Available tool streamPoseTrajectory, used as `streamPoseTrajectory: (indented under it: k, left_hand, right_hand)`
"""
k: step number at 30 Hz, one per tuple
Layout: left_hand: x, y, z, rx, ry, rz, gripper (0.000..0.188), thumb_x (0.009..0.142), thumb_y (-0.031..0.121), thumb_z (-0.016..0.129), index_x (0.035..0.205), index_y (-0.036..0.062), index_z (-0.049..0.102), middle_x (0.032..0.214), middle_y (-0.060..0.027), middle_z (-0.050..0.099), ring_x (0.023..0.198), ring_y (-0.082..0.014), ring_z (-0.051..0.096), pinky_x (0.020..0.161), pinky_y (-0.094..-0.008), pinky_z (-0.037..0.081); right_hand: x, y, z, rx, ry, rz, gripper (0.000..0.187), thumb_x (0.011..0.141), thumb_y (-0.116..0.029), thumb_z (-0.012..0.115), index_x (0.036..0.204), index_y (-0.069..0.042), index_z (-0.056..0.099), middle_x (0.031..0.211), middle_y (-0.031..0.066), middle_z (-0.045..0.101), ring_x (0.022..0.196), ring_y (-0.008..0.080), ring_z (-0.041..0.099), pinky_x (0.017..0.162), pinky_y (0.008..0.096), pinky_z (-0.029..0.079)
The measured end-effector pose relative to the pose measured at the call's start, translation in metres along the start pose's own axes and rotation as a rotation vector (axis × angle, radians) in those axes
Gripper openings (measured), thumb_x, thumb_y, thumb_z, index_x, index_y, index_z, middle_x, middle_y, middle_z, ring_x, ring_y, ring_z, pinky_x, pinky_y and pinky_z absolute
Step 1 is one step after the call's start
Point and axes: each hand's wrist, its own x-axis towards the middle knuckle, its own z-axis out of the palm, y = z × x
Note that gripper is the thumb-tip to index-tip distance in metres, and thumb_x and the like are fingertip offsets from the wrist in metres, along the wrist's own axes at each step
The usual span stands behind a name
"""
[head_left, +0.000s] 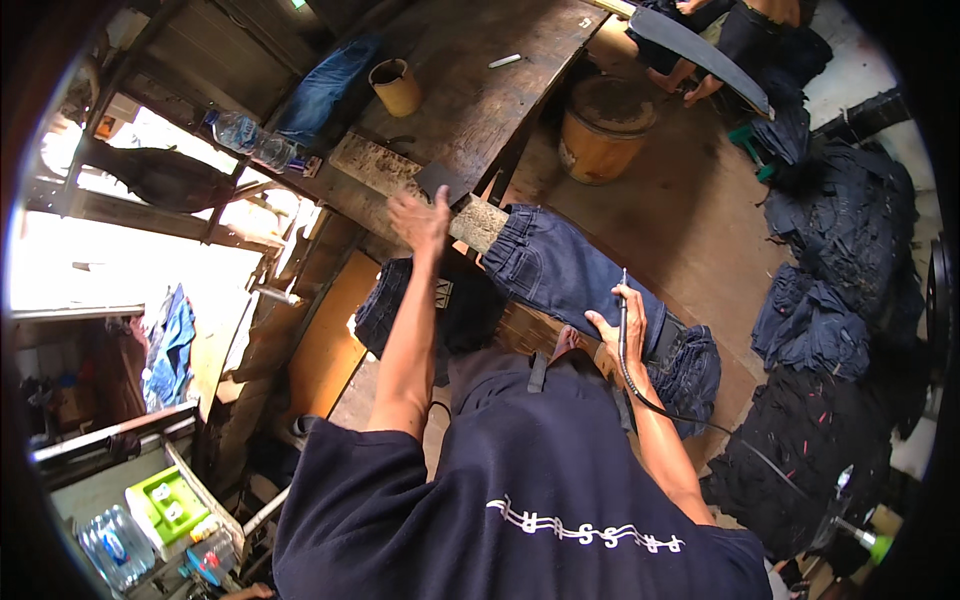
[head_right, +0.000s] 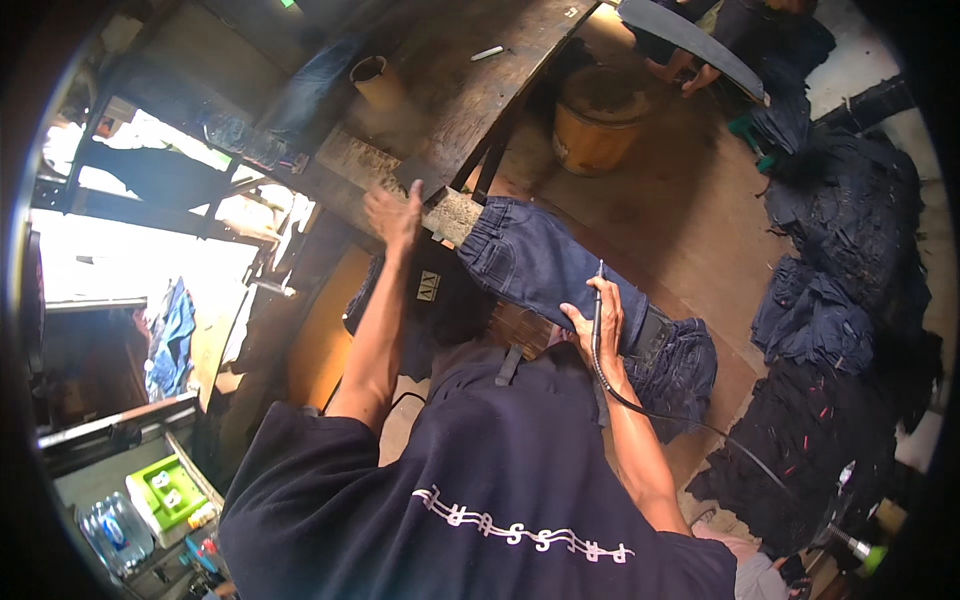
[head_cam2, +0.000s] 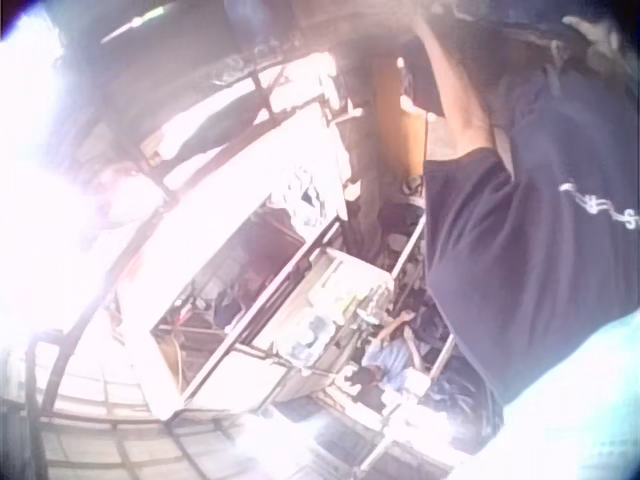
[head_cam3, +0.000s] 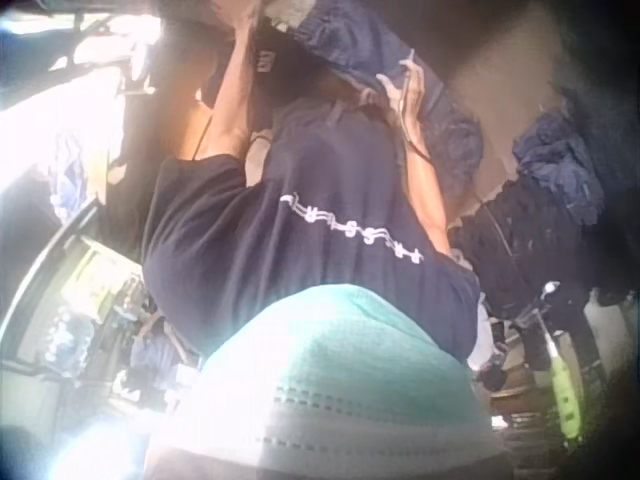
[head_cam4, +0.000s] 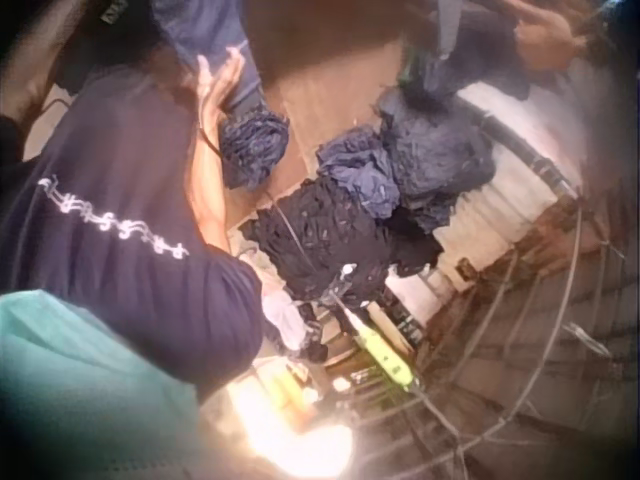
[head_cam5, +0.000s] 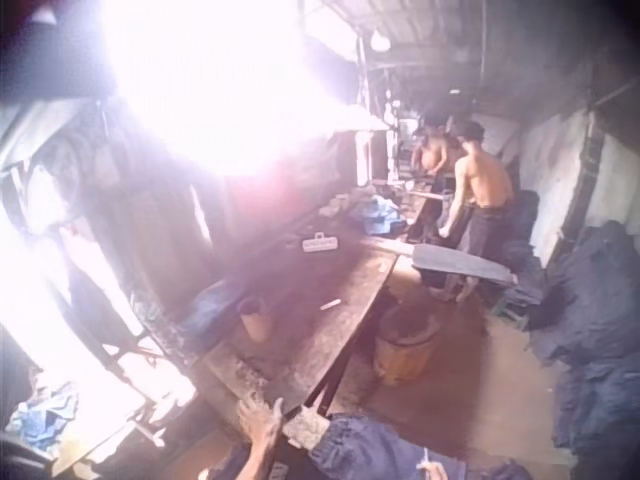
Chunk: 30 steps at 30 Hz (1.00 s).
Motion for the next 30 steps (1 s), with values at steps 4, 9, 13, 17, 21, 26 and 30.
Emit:
streamPoseTrajectory:
  k: [4,9,13,17,21,26,30]
  left_hand:
    - [0.069,-0.019,0.013,0.135,-0.311,0.031,0.123,0.077,0.073,0.087,0.165,-0.0002,0.041,0.172,-0.04,0.026,0.161,-0.0563,0.023,0.13,-0.0657,0.024]
    - [0.098,-0.015,0.023,0.113,-0.374,0.202,0.089,0.075,0.053,0.096,0.137,-0.0037,0.066,0.157,-0.0375,0.052,0.145,-0.0513,0.052,0.115,-0.0587,0.045]
    - [0.074,-0.003,-0.015,-0.169,-0.362,0.274,0.069,0.084,0.04,0.093,0.128,-0.0054,0.065,0.119,-0.0327,0.075,0.113,-0.0478,0.072,0.1,-0.0514,0.056]
    - [-0.019,0.001,-0.059,-0.574,-0.238,0.285,0.049,0.1,0.026,0.082,0.129,-0.0067,0.06,0.118,-0.0293,0.075,0.111,-0.0386,0.074,0.097,-0.0452,0.057]
    - [-0.115,-0.008,-0.069,-0.653,-0.465,0.137,0.053,0.1,0.015,0.084,0.141,-0.0024,0.054,0.133,-0.0182,0.065,0.117,-0.026,0.068,0.099,-0.0379,0.061]
    - [-0.127,-0.002,-0.056,-0.812,-0.545,0.118,0.05,0.101,0.015,0.082,0.138,-0.0031,0.052,0.127,-0.0202,0.067,0.111,-0.026,0.069,0.091,-0.0387,0.064]
    - [-0.11,0.002,-0.05,-0.678,-0.62,0.212,0.048,0.099,0.017,0.085,0.135,-0.0022,0.06,0.116,-0.0124,0.071,0.1,-0.0191,0.068,0.089,-0.0352,0.059]
  right_hand:
    - [0.024,-0.041,0.026,0.092,0.15,-0.002,0.05,0.081,-0.018,0.097,0.118,-0.006,0.067,0.113,0.0115,0.073,0.11,0.0306,0.071,0.1,0.0422,0.055]
    - [0.056,-0.068,0.049,0.075,0.193,-0.098,0.051,0.077,-0.02,0.1,0.116,-0.007,0.068,0.108,0.0102,0.074,0.102,0.0273,0.074,0.094,0.0394,0.058]
    - [0.063,-0.074,0.093,0.069,-0.019,-0.264,0.058,0.072,-0.012,0.097,0.121,-0.006,0.066,0.106,0.0153,0.068,0.103,0.0364,0.069,0.093,0.0471,0.055]
    - [0.055,-0.065,0.118,-0.064,0.107,-0.27,0.044,0.077,-0.002,0.087,0.116,-0.004,0.067,0.105,0.0173,0.068,0.101,0.04,0.069,0.089,0.0477,0.057]
    - [0.059,-0.052,0.12,-0.036,0.085,-0.319,0.044,0.071,0.001,0.077,0.113,-0.006,0.068,0.1,0.0178,0.067,0.094,0.0393,0.065,0.082,0.0509,0.054]
    - [0.069,-0.056,0.12,-0.05,0.358,-0.559,0.065,0.075,0.006,0.071,0.136,-0.008,0.056,0.107,0.0181,0.062,0.088,0.0397,0.062,0.075,0.0523,0.052]
    - [0.073,-0.058,0.118,-0.072,0.3,-0.37,0.03,0.074,-0.006,0.07,0.103,-0.007,0.064,0.085,0.0154,0.066,0.079,0.037,0.067,0.071,0.05,0.055]
